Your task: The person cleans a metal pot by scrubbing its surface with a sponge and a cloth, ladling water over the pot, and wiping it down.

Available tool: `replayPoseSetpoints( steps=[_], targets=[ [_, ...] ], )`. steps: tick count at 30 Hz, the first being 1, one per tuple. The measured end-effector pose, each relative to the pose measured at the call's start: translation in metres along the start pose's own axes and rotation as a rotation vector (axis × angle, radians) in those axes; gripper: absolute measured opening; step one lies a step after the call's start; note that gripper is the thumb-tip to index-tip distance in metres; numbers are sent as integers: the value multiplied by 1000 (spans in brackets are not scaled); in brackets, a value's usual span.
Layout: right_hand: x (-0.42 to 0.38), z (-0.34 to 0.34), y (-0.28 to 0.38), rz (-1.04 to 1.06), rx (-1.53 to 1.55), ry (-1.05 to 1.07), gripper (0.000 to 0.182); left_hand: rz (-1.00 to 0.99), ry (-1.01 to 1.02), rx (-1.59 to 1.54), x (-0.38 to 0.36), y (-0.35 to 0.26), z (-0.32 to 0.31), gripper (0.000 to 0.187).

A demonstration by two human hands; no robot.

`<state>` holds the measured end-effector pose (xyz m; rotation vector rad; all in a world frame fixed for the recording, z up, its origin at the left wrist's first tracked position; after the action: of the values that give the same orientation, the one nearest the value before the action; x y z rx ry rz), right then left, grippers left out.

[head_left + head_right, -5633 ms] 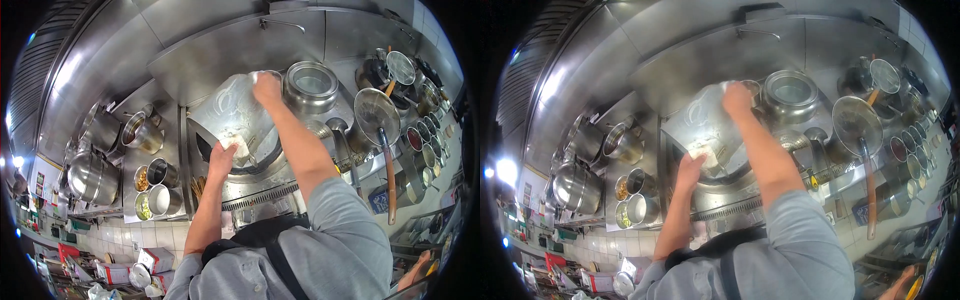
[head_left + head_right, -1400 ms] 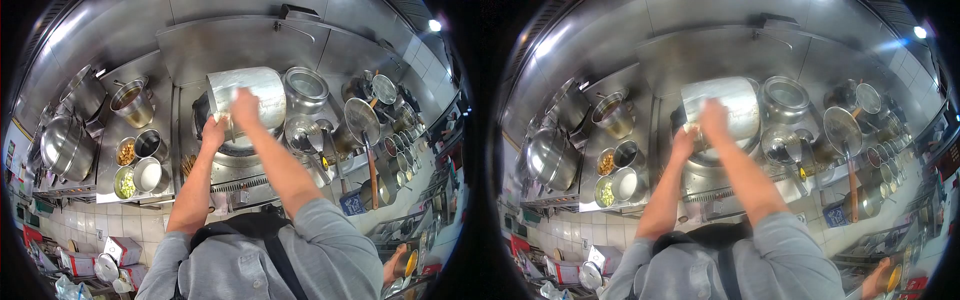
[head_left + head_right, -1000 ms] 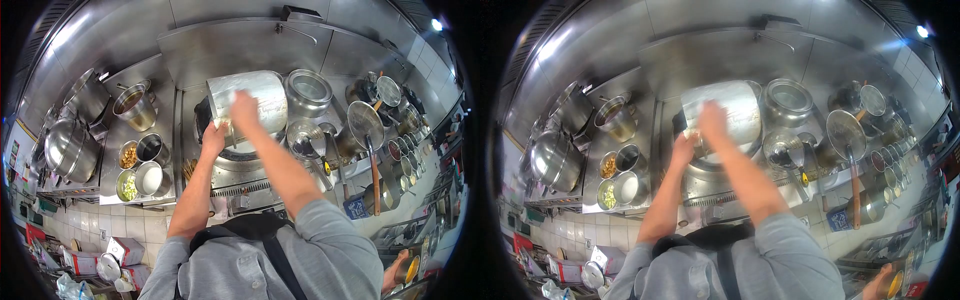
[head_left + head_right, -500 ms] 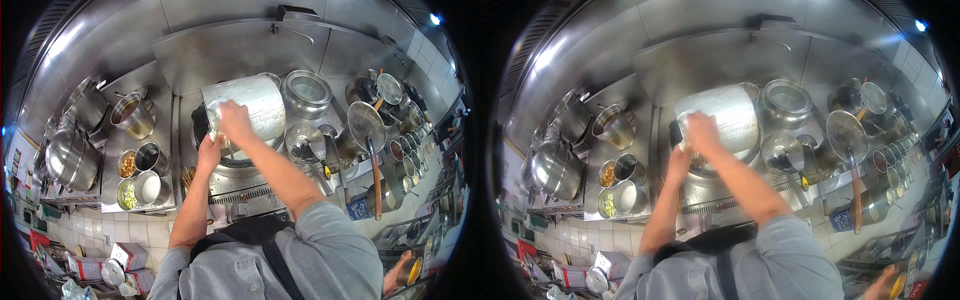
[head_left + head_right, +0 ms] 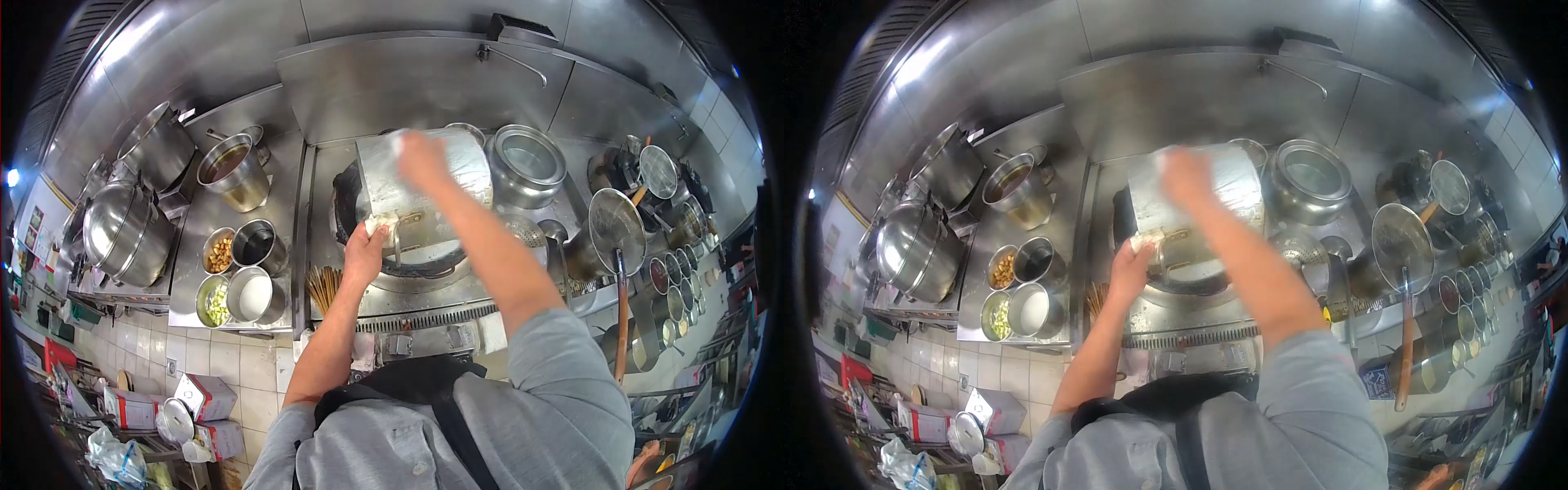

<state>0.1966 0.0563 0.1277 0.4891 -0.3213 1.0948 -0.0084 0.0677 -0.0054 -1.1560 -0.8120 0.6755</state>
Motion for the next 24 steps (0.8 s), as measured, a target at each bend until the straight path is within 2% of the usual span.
replayPoseSetpoints(
  steps=[2, 5, 6, 8, 10, 13, 14, 17, 19, 20, 23, 24],
  targets=[
    [40, 14, -76, -248, -53, 120, 33, 3, -4, -2, -1, -5, -1, 30],
    [49, -1, -68, -191, -69, 10, 37, 9, -38, -78, 9, -12, 1, 29],
    [41, -18, -41, -108, 3, -50, 35, 13, -59, -120, 15, -14, 3, 28],
    [-8, -13, 18, 26, 119, -104, 37, 14, -64, -89, 32, -22, 10, 27],
    [-54, -13, 33, 202, 202, -210, 33, 22, -54, -66, 39, -22, 19, 25],
    [-85, -2, 36, 234, 225, -106, 27, 8, -34, -80, 55, -21, 23, 25],
    [-76, 0, 40, 272, 183, -182, 25, 14, -16, -100, 55, -19, 23, 26],
    [-7, -25, 54, 219, 130, -169, 46, 17, -41, -114, 52, -18, 22, 27],
    [-3, -22, 56, 248, 135, -154, 43, 51, -13, -117, 56, -20, 22, 27],
    [-4, -20, 56, 259, 134, -144, 42, 70, 5, -121, 56, -19, 23, 27],
    [-73, 0, 42, 281, 105, -61, 32, -9, -28, -71, 65, -5, 24, 32],
    [-64, 2, 45, 300, 105, -104, 31, -18, -52, -75, 73, -5, 24, 32]
  ],
)
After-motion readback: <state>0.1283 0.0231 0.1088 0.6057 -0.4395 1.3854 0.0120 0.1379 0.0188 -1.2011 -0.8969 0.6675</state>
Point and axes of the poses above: each hand's wrist, its own x-axis towards the middle knuckle, its own z-axis out of the back of the hand, y = z × x, the point moved 4 cm from there along x, towards the middle knuckle, and after that the axes turned 4 degrees about -y, right-handed, at the moved point
